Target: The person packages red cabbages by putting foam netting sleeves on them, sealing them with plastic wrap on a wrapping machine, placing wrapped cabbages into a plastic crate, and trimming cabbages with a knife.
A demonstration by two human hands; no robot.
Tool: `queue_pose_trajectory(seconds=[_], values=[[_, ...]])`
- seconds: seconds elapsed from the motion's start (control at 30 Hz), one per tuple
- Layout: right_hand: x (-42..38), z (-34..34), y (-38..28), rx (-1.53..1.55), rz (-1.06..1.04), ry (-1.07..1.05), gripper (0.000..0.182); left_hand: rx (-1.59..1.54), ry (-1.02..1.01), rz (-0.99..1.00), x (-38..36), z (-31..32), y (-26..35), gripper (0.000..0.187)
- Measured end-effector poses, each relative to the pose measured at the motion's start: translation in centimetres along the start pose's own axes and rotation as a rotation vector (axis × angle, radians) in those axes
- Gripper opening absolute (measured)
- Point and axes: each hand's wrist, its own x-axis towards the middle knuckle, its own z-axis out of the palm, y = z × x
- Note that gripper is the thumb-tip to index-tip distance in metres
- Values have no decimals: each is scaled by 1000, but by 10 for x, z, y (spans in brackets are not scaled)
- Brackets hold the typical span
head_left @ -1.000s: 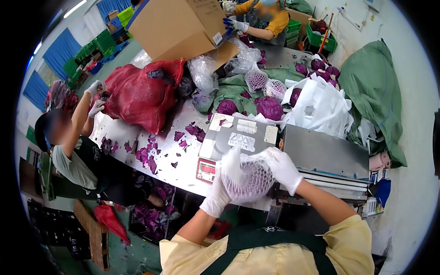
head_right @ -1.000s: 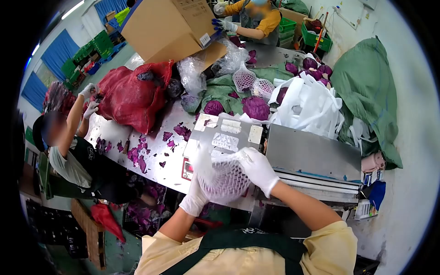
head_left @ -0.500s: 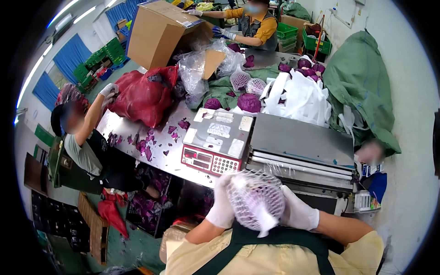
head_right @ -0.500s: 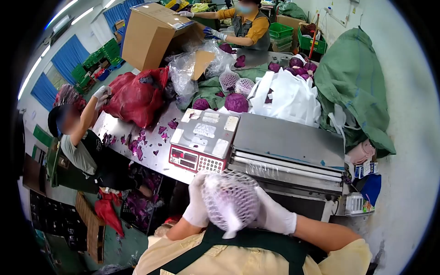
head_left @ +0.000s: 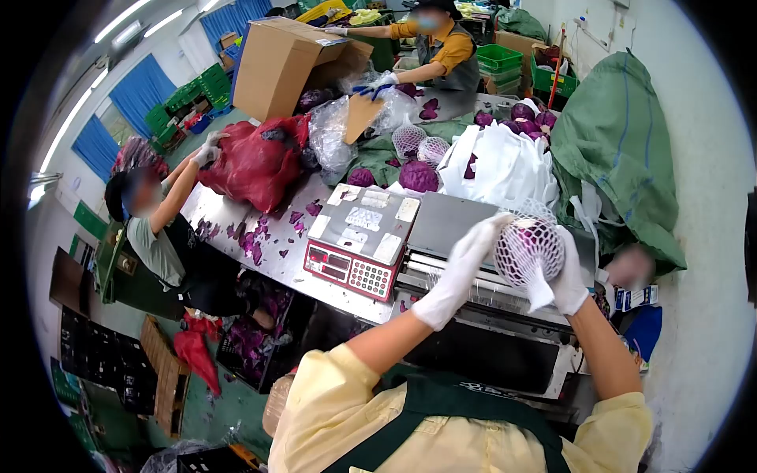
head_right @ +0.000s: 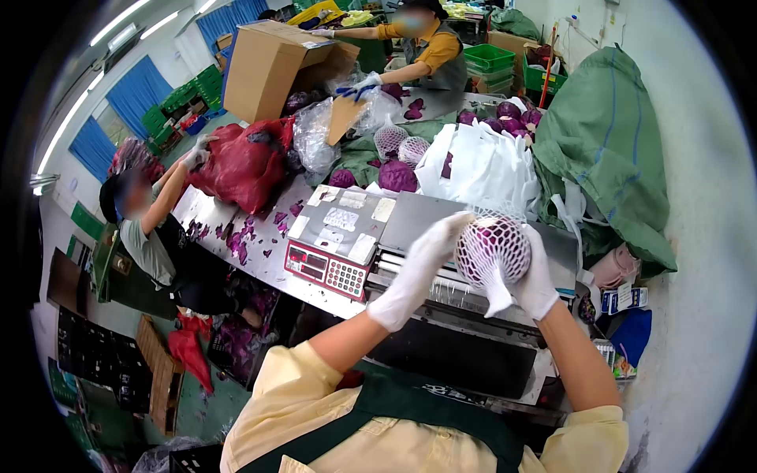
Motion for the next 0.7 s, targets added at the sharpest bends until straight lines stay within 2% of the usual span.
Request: queue_pose_trajectory(seconds=[0.07, 0.13, 0.23, 0.27, 0.3, 0.33, 0.37, 0.4, 0.43, 0.47, 0.5, 0.57, 0.63, 0.67, 0.7], values=[[33, -15, 7, -109, -52, 65, 42, -54, -23, -27, 37, 5, -33, 43], [69, -44, 13, -145, -28, 146, 40, -176, 101, -170, 70, -1, -66, 42], [118, -95, 18, -258, -49, 215, 40, -104, 127, -239, 100, -11, -98, 44], [135, -121, 21, -438, -209, 302, 42, -106, 119, -261, 108, -15, -104, 44], [149, -140, 20, -622, -366, 388, 44, -16, 17, -194, 119, -22, -108, 46], [154, -142, 12, -789, -474, 350, 44, 68, -87, -138, 128, -28, -117, 49], [151, -138, -1, -956, -574, 322, 45, 0, -206, -142, 142, -36, -135, 52], [142, -116, -12, -945, -522, 277, 39, -50, -227, -253, 141, -28, -104, 50], [129, -86, -18, -379, -144, 145, 33, 16, -218, -308, 149, -31, -109, 56], [131, -89, -15, -196, 6, 178, 32, 162, -130, -415, 157, -27, -117, 63], [135, -113, -7, -200, 73, 220, 33, 345, -60, -414, 163, -32, -150, 68], [126, -104, -2, -150, -74, 239, 34, 257, -155, -389, 165, -30, -144, 68], [124, -105, -5, -182, -75, 262, 34, 129, -150, -489, 171, -25, -150, 67], [135, -114, -5, -177, -62, 275, 35, 207, -91, -539, 167, -14, -122, 68], [136, -125, -10, -284, -18, 359, 38, 299, -62, -493, 168, -13, -121, 67]])
